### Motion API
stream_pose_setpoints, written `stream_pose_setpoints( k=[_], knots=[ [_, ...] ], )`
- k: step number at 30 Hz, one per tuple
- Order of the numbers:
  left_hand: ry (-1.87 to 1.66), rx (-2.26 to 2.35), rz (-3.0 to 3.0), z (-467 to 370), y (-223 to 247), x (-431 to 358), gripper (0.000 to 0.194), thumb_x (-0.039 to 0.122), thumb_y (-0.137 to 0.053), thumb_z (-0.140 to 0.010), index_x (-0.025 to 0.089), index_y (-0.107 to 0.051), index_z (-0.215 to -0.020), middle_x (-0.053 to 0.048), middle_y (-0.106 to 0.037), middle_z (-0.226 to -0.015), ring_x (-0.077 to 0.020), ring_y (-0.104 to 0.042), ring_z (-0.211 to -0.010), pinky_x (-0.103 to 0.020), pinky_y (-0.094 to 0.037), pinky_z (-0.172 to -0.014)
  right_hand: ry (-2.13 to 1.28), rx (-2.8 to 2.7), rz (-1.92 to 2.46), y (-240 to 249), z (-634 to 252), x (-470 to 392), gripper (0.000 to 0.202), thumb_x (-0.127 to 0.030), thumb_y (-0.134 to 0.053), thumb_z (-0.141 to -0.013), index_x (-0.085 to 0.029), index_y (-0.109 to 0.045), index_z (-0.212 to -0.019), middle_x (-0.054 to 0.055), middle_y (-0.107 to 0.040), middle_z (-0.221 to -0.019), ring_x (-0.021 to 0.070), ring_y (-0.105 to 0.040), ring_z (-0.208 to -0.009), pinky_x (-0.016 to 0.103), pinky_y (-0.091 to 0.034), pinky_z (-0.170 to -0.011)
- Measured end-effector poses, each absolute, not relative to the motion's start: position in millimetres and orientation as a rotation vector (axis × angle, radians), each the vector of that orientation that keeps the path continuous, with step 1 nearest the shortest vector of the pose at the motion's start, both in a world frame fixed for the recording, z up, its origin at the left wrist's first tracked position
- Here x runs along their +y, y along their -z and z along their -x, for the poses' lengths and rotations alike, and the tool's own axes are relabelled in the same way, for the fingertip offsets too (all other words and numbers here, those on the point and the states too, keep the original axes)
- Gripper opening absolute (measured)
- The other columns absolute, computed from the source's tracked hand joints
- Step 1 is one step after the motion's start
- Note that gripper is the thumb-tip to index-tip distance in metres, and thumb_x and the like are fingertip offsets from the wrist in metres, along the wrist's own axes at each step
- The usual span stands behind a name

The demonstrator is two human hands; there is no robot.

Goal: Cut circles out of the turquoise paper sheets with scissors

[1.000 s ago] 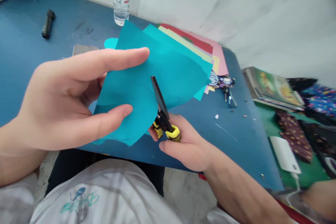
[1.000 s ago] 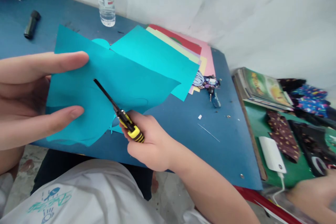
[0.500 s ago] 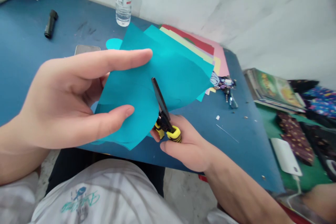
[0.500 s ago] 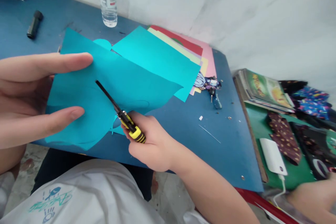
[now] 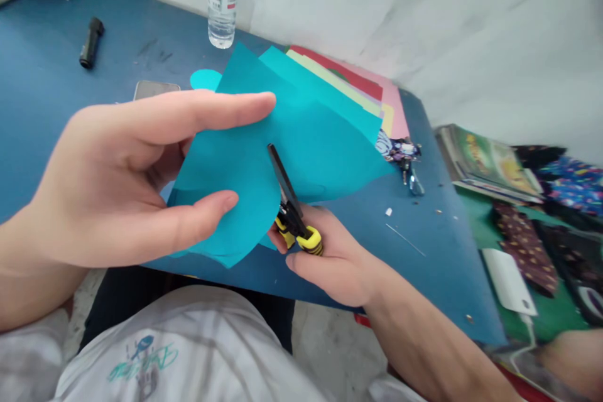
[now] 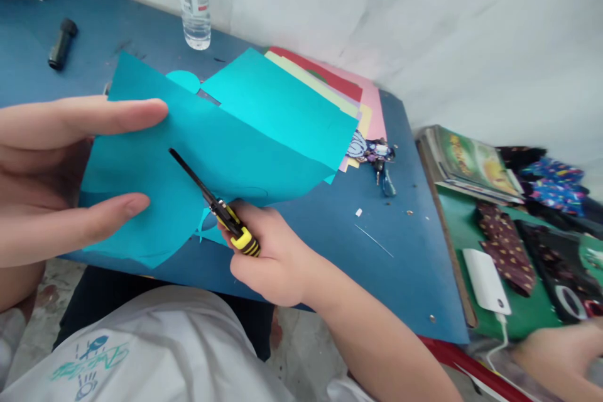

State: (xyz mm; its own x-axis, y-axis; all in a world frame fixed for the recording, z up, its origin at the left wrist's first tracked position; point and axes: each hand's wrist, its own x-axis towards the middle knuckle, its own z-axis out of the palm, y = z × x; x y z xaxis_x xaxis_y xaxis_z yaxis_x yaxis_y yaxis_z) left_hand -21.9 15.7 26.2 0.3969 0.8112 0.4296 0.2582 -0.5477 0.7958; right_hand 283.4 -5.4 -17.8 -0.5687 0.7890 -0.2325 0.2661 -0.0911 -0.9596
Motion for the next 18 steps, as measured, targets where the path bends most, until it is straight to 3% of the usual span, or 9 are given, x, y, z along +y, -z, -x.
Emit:
stream_pose_setpoints(
  k=[5,18],
  knots=[
    [-1.13,0.882,-2.025,22.8,-26.2,16.1,0.061,0.043,-0.091,-0.106,0.034,-0.073,-0.164,-0.003,-0.085,-0.137,-0.0265,-0.087,-0.11,-0.031,-0.08,-0.095,-1.703,-1.79,1.14,18.8,-284.6,-3.4,0.018,-0.014,-0.073,-0.077,-0.026,-0.066,-0.088,-0.003,-0.063,-0.081,0.0204,-0.051,-0.073,0.035,-0.039,-0.068],
    [-1.127,0.886,-2.028,21.4,-23.1,19.7,0.061,0.044,-0.09,-0.106,0.034,-0.074,-0.163,-0.004,-0.086,-0.135,-0.0261,-0.088,-0.105,-0.029,-0.08,-0.094,-1.698,-1.783,1.142,20.7,-285.9,-4.6,0.018,-0.015,-0.072,-0.077,-0.025,-0.066,-0.091,-0.004,-0.062,-0.079,0.0201,-0.052,-0.072,0.035,-0.036,-0.066]
  ],
)
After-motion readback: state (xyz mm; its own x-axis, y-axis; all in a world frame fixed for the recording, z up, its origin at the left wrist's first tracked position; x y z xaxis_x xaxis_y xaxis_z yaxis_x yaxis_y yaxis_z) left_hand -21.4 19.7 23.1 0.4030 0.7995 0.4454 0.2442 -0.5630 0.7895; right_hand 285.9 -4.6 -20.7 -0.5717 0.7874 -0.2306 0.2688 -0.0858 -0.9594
